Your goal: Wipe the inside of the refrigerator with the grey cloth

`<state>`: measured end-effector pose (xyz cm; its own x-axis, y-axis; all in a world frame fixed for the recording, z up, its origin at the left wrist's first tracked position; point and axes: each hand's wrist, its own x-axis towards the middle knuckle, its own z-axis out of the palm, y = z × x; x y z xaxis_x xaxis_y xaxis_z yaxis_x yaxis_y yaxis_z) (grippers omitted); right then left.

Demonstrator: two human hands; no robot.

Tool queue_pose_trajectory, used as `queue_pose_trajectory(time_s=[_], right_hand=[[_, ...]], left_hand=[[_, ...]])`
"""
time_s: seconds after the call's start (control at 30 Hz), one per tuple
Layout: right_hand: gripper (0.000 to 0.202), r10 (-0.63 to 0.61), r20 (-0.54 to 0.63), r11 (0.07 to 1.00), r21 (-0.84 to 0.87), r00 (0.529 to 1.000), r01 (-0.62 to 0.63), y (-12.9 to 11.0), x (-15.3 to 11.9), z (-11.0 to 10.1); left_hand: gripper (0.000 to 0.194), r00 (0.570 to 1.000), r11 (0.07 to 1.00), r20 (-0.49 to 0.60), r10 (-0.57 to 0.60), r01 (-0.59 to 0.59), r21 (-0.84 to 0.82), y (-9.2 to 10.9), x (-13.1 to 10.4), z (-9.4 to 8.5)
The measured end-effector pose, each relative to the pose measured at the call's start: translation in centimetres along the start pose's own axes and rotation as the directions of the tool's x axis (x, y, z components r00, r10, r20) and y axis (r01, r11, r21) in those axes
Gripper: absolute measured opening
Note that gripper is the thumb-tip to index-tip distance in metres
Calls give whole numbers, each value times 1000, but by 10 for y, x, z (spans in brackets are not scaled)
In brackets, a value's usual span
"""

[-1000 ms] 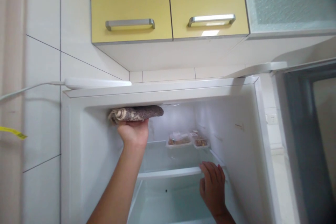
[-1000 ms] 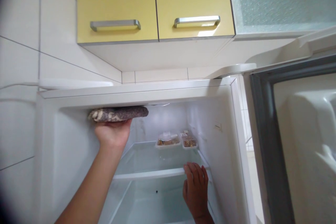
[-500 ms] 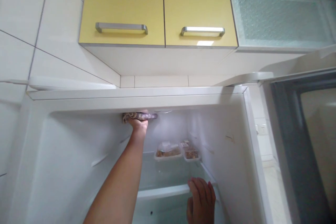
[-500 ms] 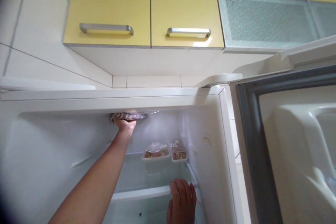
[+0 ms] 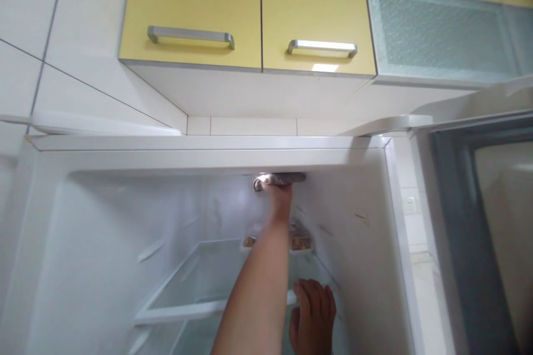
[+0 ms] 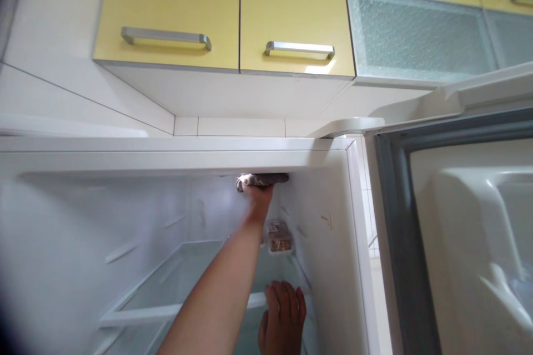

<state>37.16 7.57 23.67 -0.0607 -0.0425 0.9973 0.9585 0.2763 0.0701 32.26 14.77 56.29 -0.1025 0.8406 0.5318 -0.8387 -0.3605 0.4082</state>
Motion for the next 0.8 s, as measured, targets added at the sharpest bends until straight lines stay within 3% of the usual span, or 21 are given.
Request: queue_pose_trajectory(time_s=[0.1,0.2,0.43,0.6,0.7,0.8], right_hand=[[46,-28,4,1000,5,1000,28,1,3,-2],[46,-33,4,999,7,999,33,1,5,-4],[46,-25,-24,1000,-7,999,25,-1,6,-4],[42,-67,-50,997,-39,996,65,2,5,-4],[45,-109,-69,993,-53,992,105,4,5,-4],[46,-87,-54,995,-56,995,84,4,7,-7]], left_hand=[[58,1000,999,26,-5,7,-49,-10,-20,19],[52,998,996,61,-8,13,-94,-5,-42,33],[45,991,975,102,-90,109,-192,35,-119,71],[51,978,969,190,-88,129,-211,63,-171,93],[55,968,977,224,-113,149,-151,62,-179,98],[54,969,980,216,-119,149,-130,58,-170,97]])
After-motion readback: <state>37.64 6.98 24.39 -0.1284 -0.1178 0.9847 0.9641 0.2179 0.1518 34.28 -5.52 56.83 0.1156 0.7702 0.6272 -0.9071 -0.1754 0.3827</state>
